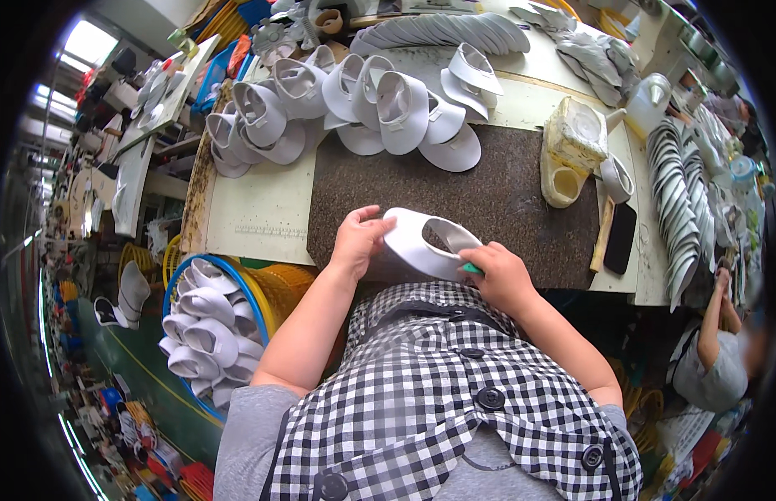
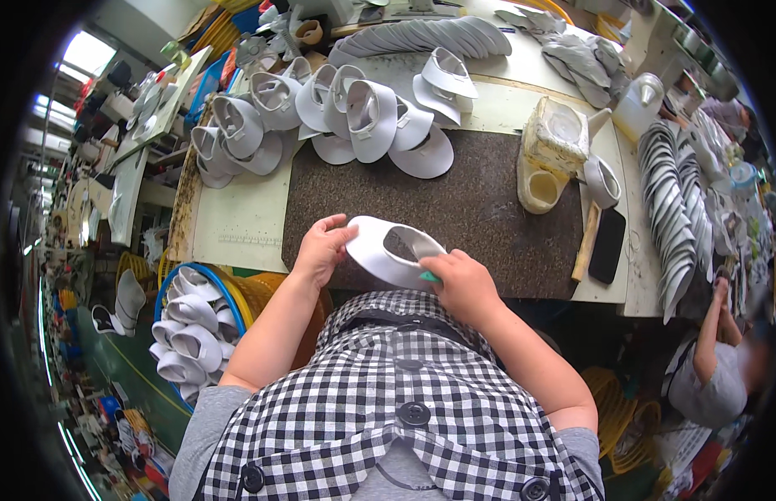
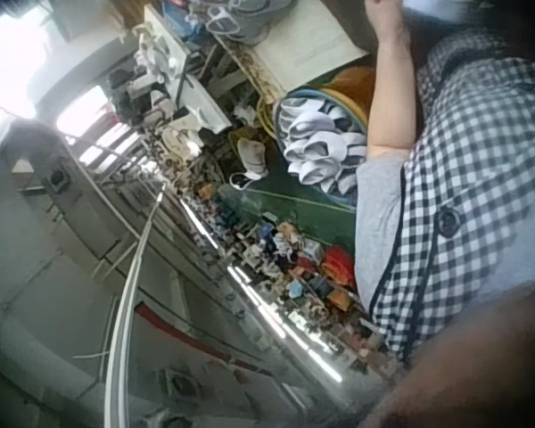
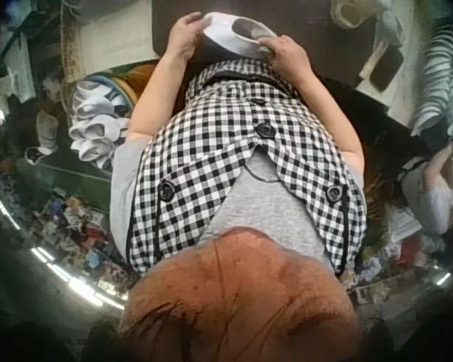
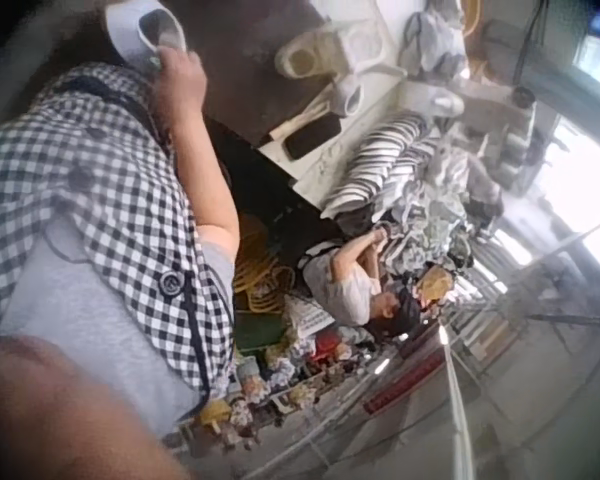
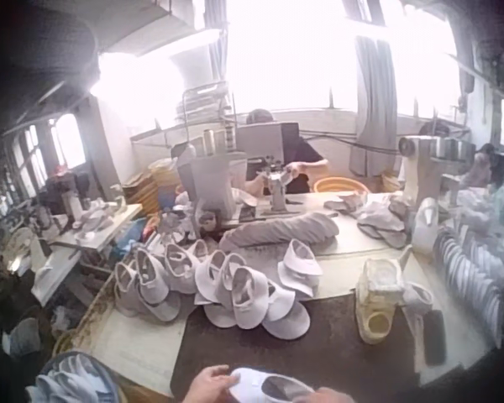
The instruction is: The person applies adhesive to shoe upper parts using a brush.
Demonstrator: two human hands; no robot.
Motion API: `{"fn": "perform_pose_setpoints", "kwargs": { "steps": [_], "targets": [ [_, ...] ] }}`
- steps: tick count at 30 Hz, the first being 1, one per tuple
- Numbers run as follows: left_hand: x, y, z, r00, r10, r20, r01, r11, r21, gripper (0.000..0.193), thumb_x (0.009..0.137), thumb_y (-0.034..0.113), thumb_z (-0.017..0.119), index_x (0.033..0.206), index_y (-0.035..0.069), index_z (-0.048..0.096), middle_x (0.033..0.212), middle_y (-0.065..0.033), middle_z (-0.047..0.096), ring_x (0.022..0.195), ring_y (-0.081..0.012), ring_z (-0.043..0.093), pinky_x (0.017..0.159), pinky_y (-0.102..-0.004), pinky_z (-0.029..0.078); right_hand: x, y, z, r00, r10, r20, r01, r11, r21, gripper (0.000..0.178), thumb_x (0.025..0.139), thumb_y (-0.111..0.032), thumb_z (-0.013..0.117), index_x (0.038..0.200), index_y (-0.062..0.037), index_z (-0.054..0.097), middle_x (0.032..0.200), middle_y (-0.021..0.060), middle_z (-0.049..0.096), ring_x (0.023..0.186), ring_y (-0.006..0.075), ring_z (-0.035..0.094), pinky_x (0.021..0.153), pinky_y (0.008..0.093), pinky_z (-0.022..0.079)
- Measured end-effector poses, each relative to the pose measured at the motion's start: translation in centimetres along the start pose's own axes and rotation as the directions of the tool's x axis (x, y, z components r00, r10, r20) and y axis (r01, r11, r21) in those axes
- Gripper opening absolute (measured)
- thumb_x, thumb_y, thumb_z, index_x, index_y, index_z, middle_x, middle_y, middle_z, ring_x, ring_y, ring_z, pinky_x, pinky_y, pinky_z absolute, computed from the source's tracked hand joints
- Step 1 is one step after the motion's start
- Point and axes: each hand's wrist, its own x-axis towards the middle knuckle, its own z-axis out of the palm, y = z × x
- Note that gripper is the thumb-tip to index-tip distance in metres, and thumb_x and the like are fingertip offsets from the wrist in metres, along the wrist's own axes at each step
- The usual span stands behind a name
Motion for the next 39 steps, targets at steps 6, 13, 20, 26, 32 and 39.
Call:
{"fn": "perform_pose_setpoints", "kwargs": {
  "steps": [6,13,20,26,32,39],
  "targets": [
    [-4.6,-1.1,1.6,0.998,-0.049,-0.041,0.029,0.919,-0.394,0.064,0.090,0.058,0.056,0.123,0.003,0.052,0.116,-0.0120,0.055,0.111,-0.0208,0.052,0.092,-0.0356,0.047,1.5,0.6,0.9,0.896,0.443,0.014,-0.327,0.639,0.696,0.025,0.087,-0.014,0.069,0.109,-0.0032,0.066,0.088,0.0160,0.067,0.086,0.0299,0.065,0.075,0.0366,0.050],
    [-5.7,-2.0,6.1,0.983,0.085,0.160,-0.029,0.944,-0.329,0.059,0.097,0.053,0.046,0.125,0.002,0.053,0.120,-0.0104,0.059,0.112,-0.0220,0.053,0.098,-0.0432,0.041,1.4,-1.4,1.4,0.972,0.126,-0.200,-0.062,0.952,0.300,0.025,0.079,-0.010,0.069,0.104,-0.0097,0.066,0.086,0.0120,0.066,0.080,0.0295,0.062,0.071,0.0388,0.050],
    [-4.4,-0.8,4.7,0.998,-0.044,-0.038,0.020,0.873,-0.487,0.032,0.094,0.029,0.060,0.111,0.002,0.058,0.096,-0.0130,0.068,0.084,-0.0216,0.066,0.076,-0.0379,0.055,0.4,-1.6,2.2,0.993,-0.112,-0.024,0.112,0.994,-0.001,0.038,0.071,-0.004,0.065,0.109,-0.0084,0.062,0.088,0.0057,0.066,0.083,0.0262,0.062,0.072,0.0381,0.052],
    [-1.1,-1.8,1.3,0.887,0.429,-0.168,-0.321,0.837,0.443,0.043,0.084,0.018,0.068,0.120,0.000,0.053,0.101,-0.0194,0.068,0.086,-0.0285,0.068,0.080,-0.0377,0.052,-0.4,-0.6,1.7,0.973,0.061,-0.223,0.021,0.937,0.349,0.032,0.086,-0.009,0.063,0.118,-0.0069,0.061,0.120,0.0152,0.061,0.109,0.0321,0.059,0.092,0.0377,0.049],
    [1.2,-1.2,0.1,0.938,0.347,-0.011,-0.223,0.628,0.746,0.053,0.089,0.020,0.061,0.133,0.002,0.040,0.113,-0.0254,0.063,0.104,-0.0393,0.062,0.090,-0.0442,0.048,-4.4,6.4,-4.3,0.719,0.518,-0.463,-0.342,0.844,0.413,0.033,0.102,-0.033,0.046,0.108,-0.0055,0.063,0.097,0.0135,0.065,0.091,0.0286,0.062,0.079,0.0347,0.048],
    [2.1,-4.7,1.7,0.877,0.477,-0.062,-0.376,0.760,0.530,0.047,0.092,0.014,0.054,0.134,0.002,0.036,0.125,-0.0265,0.050,0.112,-0.0412,0.055,0.097,-0.0431,0.043,-3.8,12.8,-8.4,0.574,0.400,-0.715,-0.270,0.916,0.296,0.020,0.096,-0.022,0.059,0.110,-0.0086,0.062,0.095,0.0115,0.067,0.085,0.0235,0.066,0.076,0.0319,0.049]
  ]
}}
